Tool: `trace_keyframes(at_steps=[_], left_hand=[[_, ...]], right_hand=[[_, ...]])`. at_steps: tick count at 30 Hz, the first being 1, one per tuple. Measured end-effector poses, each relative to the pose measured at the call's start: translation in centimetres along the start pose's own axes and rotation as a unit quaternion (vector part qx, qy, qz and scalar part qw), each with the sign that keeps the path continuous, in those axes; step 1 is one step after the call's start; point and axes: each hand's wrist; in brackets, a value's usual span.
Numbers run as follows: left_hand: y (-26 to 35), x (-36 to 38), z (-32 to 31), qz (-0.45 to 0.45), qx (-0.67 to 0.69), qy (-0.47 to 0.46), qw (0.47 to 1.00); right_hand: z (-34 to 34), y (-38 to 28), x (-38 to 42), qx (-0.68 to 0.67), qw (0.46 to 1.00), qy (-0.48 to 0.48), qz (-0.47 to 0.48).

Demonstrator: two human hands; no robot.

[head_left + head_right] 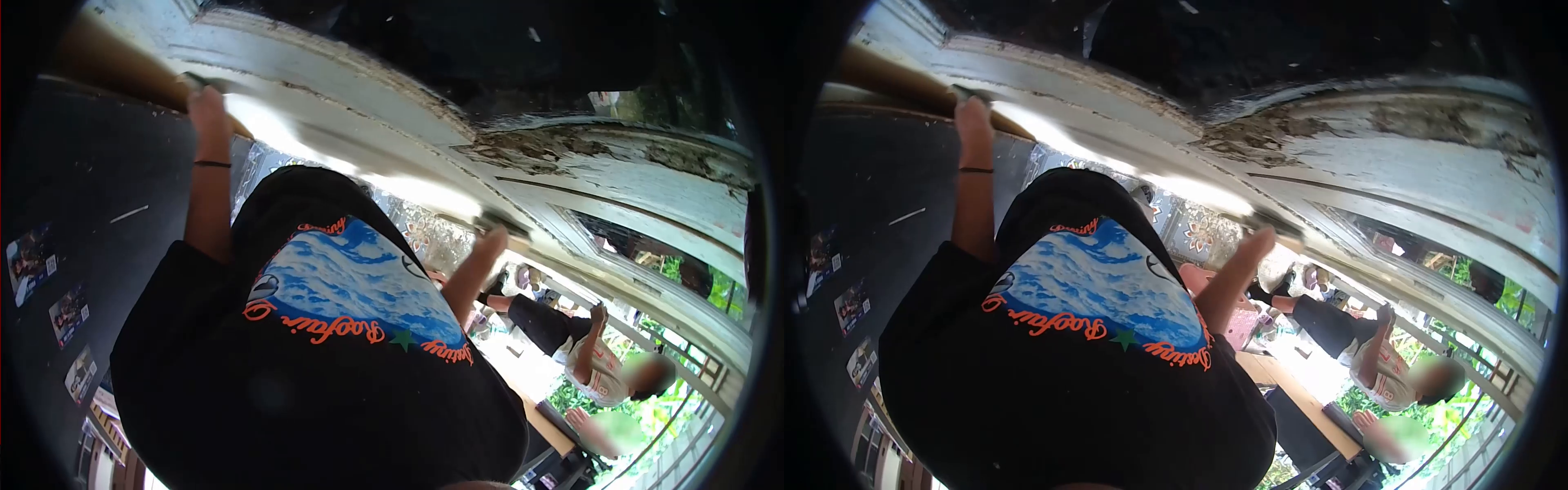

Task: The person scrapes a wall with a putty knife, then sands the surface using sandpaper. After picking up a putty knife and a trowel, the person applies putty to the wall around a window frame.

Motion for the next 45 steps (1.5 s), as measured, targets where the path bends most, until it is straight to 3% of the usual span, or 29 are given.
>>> trace_keyframes(at_steps=[1,2,3,4,5,7,9,10,11,12,14,17,22,26,30,33,36,40,42,45], left_hand=[[1.4,1.0,-1.4,0.012,0.019,0.002,1.000],[2.8,1.8,-0.1,0.015,0.155,-0.060,0.986],[4.2,2.5,0.5,0.019,0.149,-0.066,0.986],[5.9,3.2,0.9,0.046,0.287,-0.058,0.955],[7.2,3.9,1.0,0.072,0.419,-0.046,0.904],[6.7,4.3,1.2,0.096,0.541,-0.035,0.835],[4.7,2.3,2.1,0.017,0.532,-0.004,0.846],[4.3,1.5,2.5,0.027,0.530,-0.001,0.848],[4.2,1.2,3.0,0.299,0.745,-0.056,0.594],[3.6,0.7,3.9,0.513,0.821,-0.095,0.231],[2.4,0.4,4.1,0.507,0.819,-0.112,0.244],[3.5,1.2,2.1,0.505,0.807,-0.161,0.262],[4.8,1.5,3.5,0.531,0.812,-0.151,0.189],[4.9,1.2,2.4,0.547,0.784,-0.208,0.207],[4.6,0.9,3.4,0.537,0.794,-0.195,0.209],[5.1,0.9,1.9,0.538,0.800,-0.177,0.199],[4.6,1.0,-0.1,0.501,0.825,-0.211,0.154],[3.9,1.6,3.8,0.492,0.823,-0.208,0.193],[4.5,2.2,3.8,0.486,0.828,-0.207,0.188],[5.3,2.5,2.7,0.478,0.821,-0.202,0.238]], right_hand=[[-0.3,1.8,1.6,0.166,0.963,-0.152,0.150],[-0.7,3.6,3.2,0.265,0.869,-0.259,0.328],[-2.5,2.7,7.6,0.393,0.736,-0.323,0.447],[-4.4,4.0,8.5,0.224,0.889,-0.381,0.120],[-6.3,5.3,9.5,-0.002,0.940,-0.278,-0.196],[-8.0,6.0,9.5,-0.032,0.923,-0.294,-0.246],[-8.8,3.7,10.5,-0.043,0.919,-0.297,-0.256],[-8.3,2.4,11.1,-0.077,0.890,-0.372,-0.252],[-7.4,1.8,11.4,-0.108,0.856,-0.440,-0.249],[-7.0,1.8,11.5,-0.103,0.855,-0.441,-0.253],[-7.0,2.1,11.6,-0.022,0.889,-0.410,-0.204],[-7.3,3.4,10.9,-0.044,0.882,-0.402,-0.241],[-6.8,2.3,11.4,-0.001,0.867,-0.415,-0.276],[-6.7,1.9,11.3,-0.004,0.870,-0.400,-0.287],[-6.6,0.6,12.4,0.012,0.877,-0.403,-0.261],[-7.1,2.5,10.9,0.044,0.884,-0.382,-0.266],[-7.7,3.2,10.3,0.062,0.881,-0.378,-0.277],[-7.4,1.2,12.7,0.053,0.895,-0.370,-0.244],[-7.6,2.1,11.8,0.050,0.895,-0.379,-0.229],[-7.7,3.6,10.7,0.050,0.893,-0.378,-0.240]])
Point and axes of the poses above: each hand's wrist, its own x-axis away from the middle knuckle, its own z-axis out of the back of the hand, y = z × x, and after that the axes turned 14 degrees about y, right-handed
